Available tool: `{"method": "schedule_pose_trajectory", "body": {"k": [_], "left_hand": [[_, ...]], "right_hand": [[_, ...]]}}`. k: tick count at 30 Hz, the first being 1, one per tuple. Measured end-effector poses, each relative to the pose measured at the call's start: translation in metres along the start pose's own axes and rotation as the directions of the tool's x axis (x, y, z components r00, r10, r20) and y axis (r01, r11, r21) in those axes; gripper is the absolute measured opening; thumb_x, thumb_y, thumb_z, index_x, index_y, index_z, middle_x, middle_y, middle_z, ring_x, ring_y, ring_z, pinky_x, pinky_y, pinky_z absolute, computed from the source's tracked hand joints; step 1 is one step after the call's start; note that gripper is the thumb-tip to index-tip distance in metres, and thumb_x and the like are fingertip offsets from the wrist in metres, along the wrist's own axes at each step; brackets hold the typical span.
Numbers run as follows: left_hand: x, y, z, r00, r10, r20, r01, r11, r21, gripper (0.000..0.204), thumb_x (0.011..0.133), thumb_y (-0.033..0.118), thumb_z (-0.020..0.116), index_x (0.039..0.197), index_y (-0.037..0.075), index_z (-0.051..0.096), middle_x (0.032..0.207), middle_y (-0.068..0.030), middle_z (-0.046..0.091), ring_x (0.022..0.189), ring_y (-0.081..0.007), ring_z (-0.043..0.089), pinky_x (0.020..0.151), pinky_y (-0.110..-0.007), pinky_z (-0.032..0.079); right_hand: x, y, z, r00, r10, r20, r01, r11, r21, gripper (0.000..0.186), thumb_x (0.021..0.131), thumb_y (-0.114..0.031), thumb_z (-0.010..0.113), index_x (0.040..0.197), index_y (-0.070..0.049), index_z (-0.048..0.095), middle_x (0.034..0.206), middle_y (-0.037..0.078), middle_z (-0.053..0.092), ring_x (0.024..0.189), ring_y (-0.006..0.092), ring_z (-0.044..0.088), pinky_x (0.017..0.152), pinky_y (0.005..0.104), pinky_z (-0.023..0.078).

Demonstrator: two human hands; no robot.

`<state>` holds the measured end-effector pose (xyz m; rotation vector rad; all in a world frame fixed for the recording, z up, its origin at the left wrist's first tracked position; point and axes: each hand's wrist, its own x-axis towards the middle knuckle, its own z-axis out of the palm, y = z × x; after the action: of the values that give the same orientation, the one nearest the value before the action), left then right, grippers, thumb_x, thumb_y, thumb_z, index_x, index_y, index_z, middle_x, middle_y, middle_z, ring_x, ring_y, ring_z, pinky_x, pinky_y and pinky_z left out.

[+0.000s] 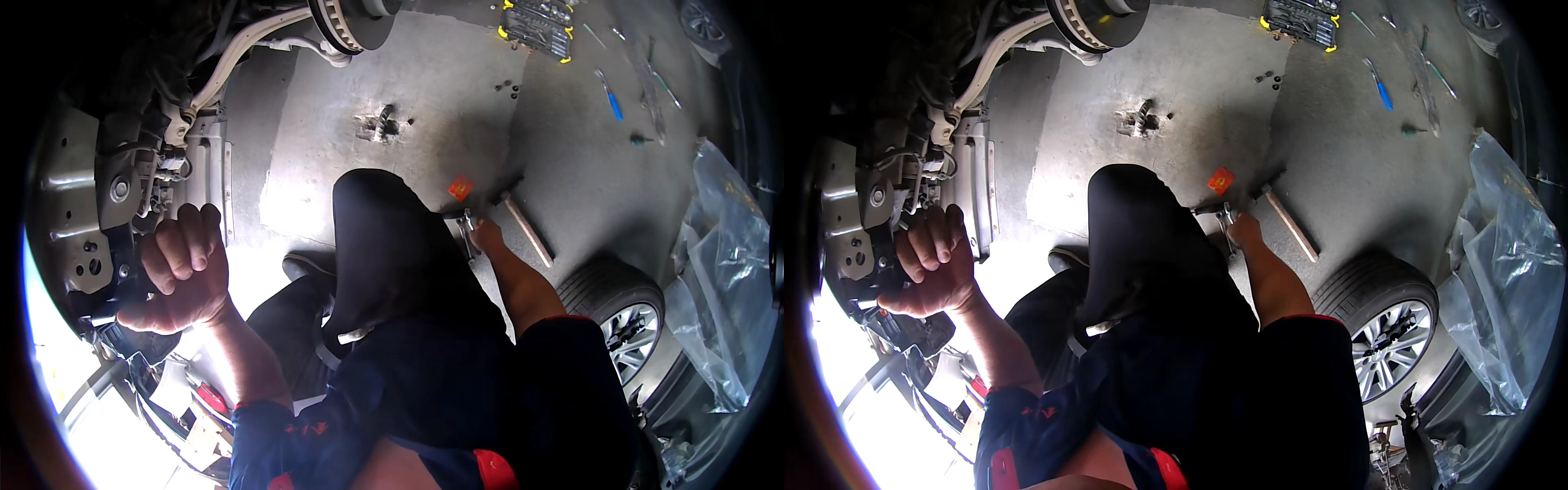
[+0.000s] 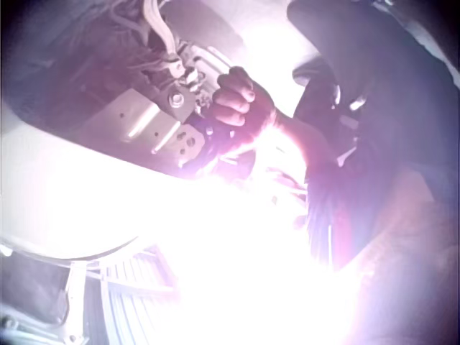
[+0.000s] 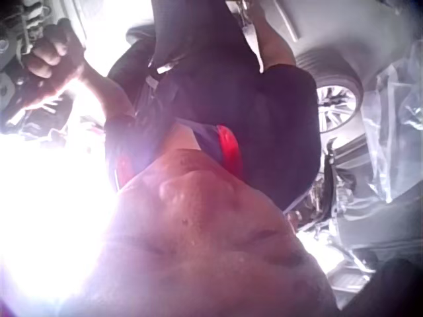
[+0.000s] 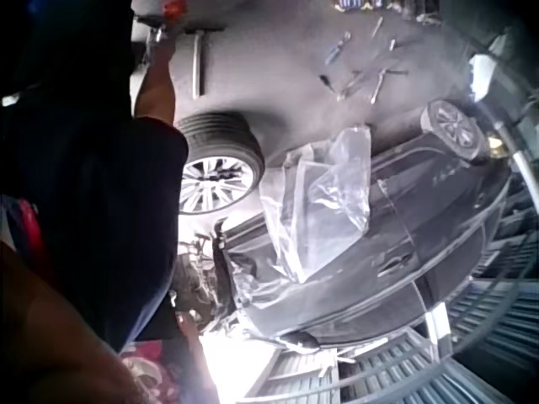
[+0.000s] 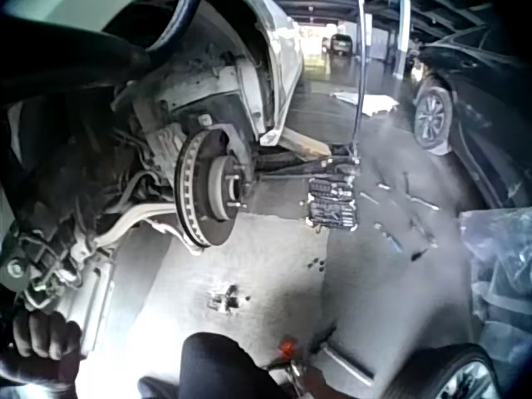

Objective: The person installs car headlights onto the front of a vehicle, aligning the headlight assemblies into place by hand and securing them using a screwdriver and a wrench.

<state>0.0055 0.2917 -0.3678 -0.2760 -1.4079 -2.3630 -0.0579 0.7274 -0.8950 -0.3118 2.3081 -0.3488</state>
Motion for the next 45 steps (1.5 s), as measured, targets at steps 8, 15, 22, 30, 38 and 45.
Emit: {"method": "schedule_pose_trajectory", "body": {"k": [8,15,22,30,38,45], "left_hand": [[-0.002,0.006,0.006,0.999,-0.043,0.029,0.042,0.998,0.038,0.065,0.085,0.076,0.064,0.066,0.021,0.037,0.068,0.0037,0.034,0.072,-0.0155,0.036,0.073,-0.033,0.028],[-0.009,0.003,0.007,1.0,0.019,-0.002,-0.019,0.998,0.053,0.071,0.085,0.082,0.06,0.065,0.02,0.032,0.068,0.0034,0.033,0.069,-0.0158,0.035,0.069,-0.033,0.026],[-0.008,0.009,0.0,0.997,0.033,0.073,-0.033,0.999,-0.002,0.069,0.087,0.078,0.061,0.066,0.019,0.034,0.067,0.0031,0.036,0.07,-0.0152,0.036,0.069,-0.031,0.026],[-0.004,0.009,0.0,0.995,0.061,0.084,-0.064,0.997,0.036,0.067,0.09,0.076,0.059,0.068,0.016,0.039,0.07,0.003,0.036,0.068,-0.0136,0.033,0.066,-0.03,0.028],[-0.013,0.002,-0.003,0.997,0.028,0.066,-0.025,0.999,-0.046,0.056,0.095,0.062,0.064,0.077,0.011,0.05,0.069,0.0001,0.042,0.073,-0.0175,0.045,0.069,-0.033,0.036],[-0.02,0.021,-0.008,0.993,0.103,0.057,-0.109,0.987,0.118,0.048,0.102,0.049,0.057,0.077,0.009,0.045,0.069,0.0005,0.041,0.066,-0.0152,0.04,0.063,-0.031,0.036]], "right_hand": [[0.023,-0.05,-0.014,0.979,0.183,-0.089,-0.179,0.982,0.052,0.049,0.094,-0.032,0.068,0.132,-0.005,0.056,0.122,0.023,0.069,0.113,0.0428,0.067,0.097,0.0532,0.053],[0.001,-0.087,-0.109,0.971,0.021,0.237,-0.197,0.625,0.755,0.049,0.093,-0.012,0.071,0.138,-0.005,0.052,0.103,0.015,0.068,0.074,0.0209,0.066,0.062,0.0369,0.053],[-0.11,-0.137,-0.316,0.937,-0.326,-0.124,0.242,0.349,0.906,0.053,0.098,-0.004,0.062,0.149,-0.006,0.049,0.1,0.011,0.069,0.065,0.0126,0.058,0.058,0.0322,0.049],[-0.206,-0.207,-0.43,0.755,-0.509,-0.413,0.459,-0.041,0.888,0.044,0.106,-0.012,0.051,0.149,-0.003,0.048,0.115,0.023,0.07,0.08,0.02,0.064,0.068,0.0322,0.052],[-0.323,-0.262,-0.48,0.518,-0.378,-0.767,0.85,0.124,0.513,0.049,0.105,-0.011,0.057,0.152,-0.002,0.044,0.093,0.01,0.062,0.062,0.0037,0.043,0.05,0.0185,0.034],[-0.479,-0.385,-0.562,-0.18,-0.419,-0.89,0.946,0.173,-0.273,0.059,0.102,-0.021,0.059,0.149,0.01,0.04,0.074,0.005,0.05,0.05,0.0059,0.036,0.043,0.0207,0.03]]}}
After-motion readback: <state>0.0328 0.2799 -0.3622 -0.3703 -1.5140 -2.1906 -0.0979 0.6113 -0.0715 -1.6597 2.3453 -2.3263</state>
